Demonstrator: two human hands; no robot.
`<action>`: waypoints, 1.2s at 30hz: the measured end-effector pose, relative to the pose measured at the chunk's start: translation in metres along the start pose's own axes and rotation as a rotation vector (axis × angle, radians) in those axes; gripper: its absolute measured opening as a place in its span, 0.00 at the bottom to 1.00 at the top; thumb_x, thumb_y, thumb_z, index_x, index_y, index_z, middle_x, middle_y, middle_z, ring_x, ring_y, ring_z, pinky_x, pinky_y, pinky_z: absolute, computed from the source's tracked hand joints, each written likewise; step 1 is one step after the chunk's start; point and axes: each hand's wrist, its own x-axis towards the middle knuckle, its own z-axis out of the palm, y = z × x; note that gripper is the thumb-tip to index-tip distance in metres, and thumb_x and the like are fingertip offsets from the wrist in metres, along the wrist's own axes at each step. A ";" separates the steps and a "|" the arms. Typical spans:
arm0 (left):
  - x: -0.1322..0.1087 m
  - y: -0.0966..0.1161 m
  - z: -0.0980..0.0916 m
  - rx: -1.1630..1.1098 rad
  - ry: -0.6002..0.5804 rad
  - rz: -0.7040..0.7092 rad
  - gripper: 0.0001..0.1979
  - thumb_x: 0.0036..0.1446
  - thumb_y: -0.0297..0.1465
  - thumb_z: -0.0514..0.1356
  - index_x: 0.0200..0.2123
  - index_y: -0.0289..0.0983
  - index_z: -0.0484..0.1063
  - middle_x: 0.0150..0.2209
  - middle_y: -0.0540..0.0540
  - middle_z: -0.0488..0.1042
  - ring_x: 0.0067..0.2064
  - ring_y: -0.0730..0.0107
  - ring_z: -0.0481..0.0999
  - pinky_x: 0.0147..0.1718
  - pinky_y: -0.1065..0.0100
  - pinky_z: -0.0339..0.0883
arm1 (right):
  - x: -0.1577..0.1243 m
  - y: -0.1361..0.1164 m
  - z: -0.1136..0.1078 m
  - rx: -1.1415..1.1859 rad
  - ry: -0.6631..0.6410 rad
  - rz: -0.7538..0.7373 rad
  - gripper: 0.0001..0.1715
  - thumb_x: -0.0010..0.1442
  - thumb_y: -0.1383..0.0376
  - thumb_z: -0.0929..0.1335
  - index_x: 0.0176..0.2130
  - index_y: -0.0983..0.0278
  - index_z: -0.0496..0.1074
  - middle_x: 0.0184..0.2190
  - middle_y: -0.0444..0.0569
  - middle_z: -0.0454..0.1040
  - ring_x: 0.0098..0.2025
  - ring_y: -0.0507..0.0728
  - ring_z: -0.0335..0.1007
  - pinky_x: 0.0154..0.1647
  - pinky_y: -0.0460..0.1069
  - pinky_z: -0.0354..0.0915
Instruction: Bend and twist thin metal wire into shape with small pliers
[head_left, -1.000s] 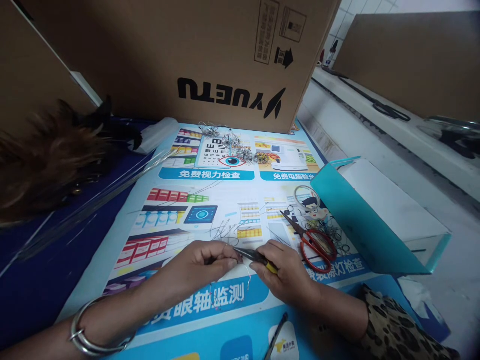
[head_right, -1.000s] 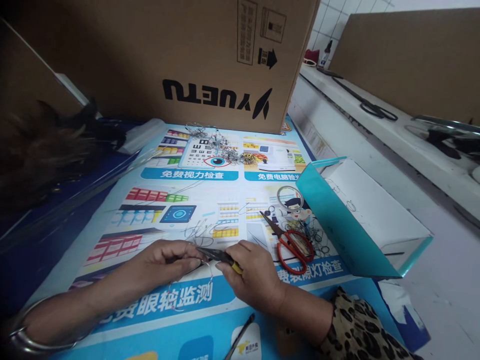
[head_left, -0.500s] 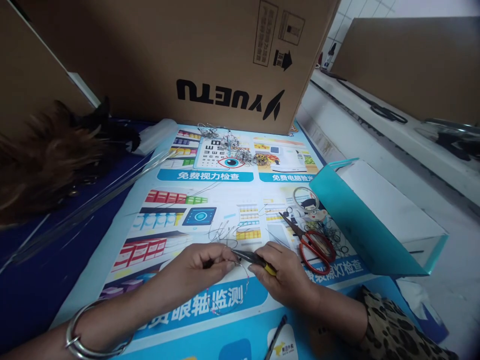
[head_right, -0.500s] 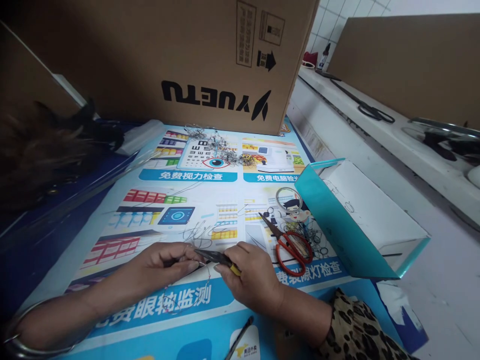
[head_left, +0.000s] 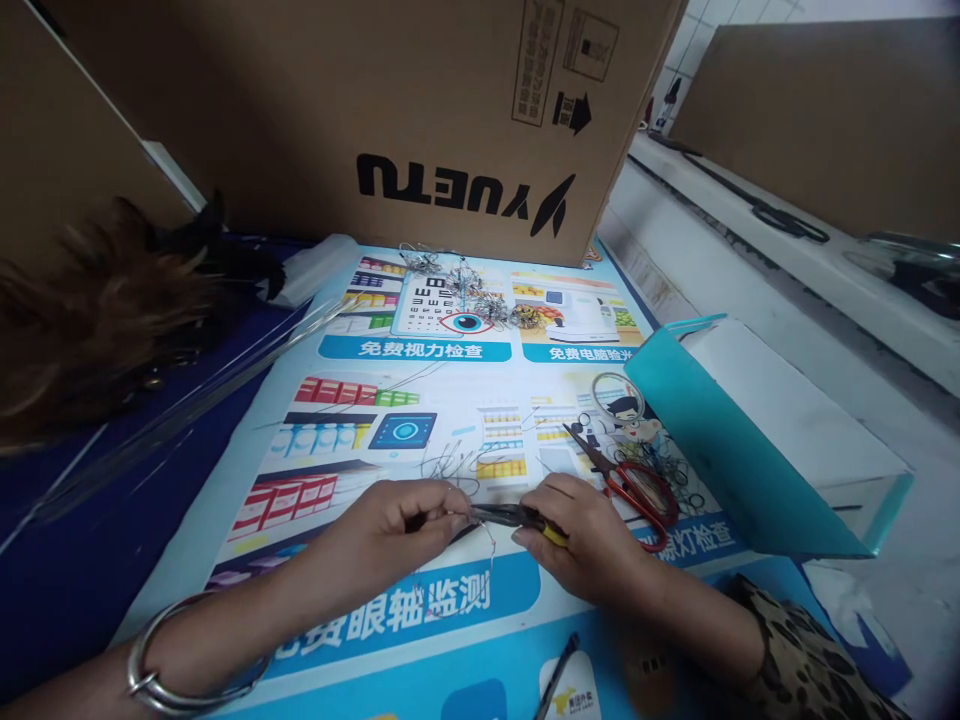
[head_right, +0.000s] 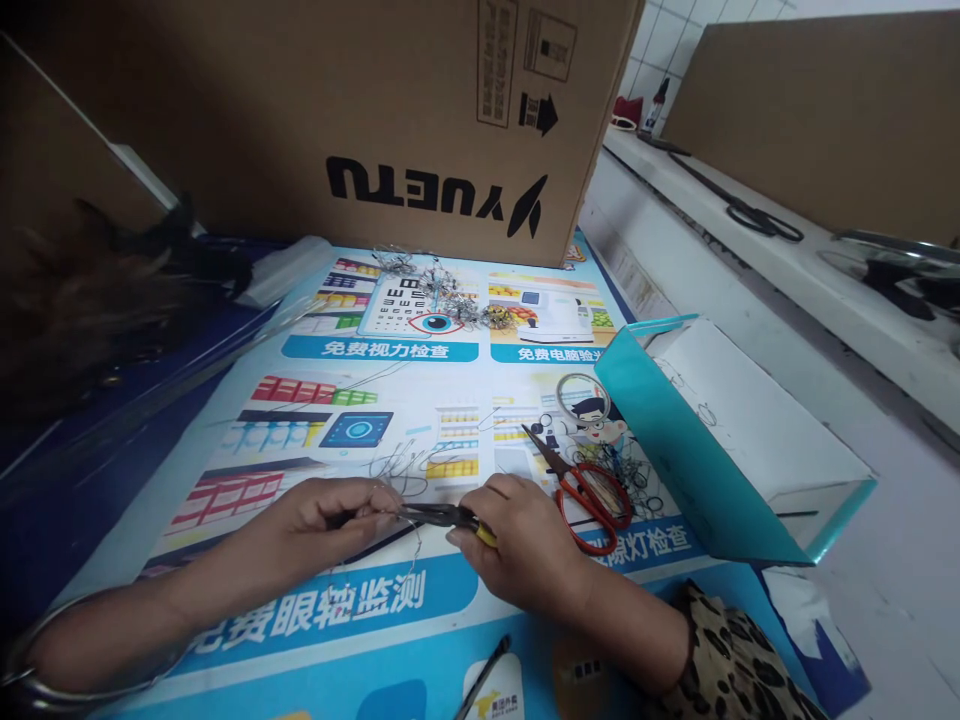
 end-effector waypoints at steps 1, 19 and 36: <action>0.000 0.000 0.000 0.008 0.003 -0.006 0.12 0.57 0.37 0.52 0.32 0.35 0.71 0.23 0.53 0.61 0.24 0.76 0.55 0.22 0.73 0.50 | 0.000 0.001 -0.001 -0.012 -0.004 -0.008 0.11 0.58 0.60 0.65 0.40 0.62 0.68 0.36 0.49 0.68 0.39 0.56 0.62 0.39 0.49 0.60; 0.004 0.001 -0.001 -0.093 -0.041 -0.090 0.12 0.54 0.38 0.55 0.28 0.35 0.70 0.20 0.56 0.58 0.22 0.78 0.53 0.20 0.75 0.46 | 0.003 0.009 0.005 -0.179 0.003 -0.113 0.11 0.59 0.60 0.65 0.40 0.64 0.68 0.37 0.51 0.68 0.41 0.58 0.60 0.42 0.52 0.57; 0.003 -0.005 -0.004 0.080 -0.078 0.045 0.07 0.55 0.30 0.53 0.27 0.36 0.69 0.21 0.55 0.56 0.23 0.77 0.54 0.22 0.75 0.49 | 0.006 0.012 0.005 -0.160 -0.057 -0.179 0.10 0.58 0.60 0.65 0.37 0.64 0.69 0.34 0.50 0.68 0.39 0.57 0.60 0.39 0.50 0.56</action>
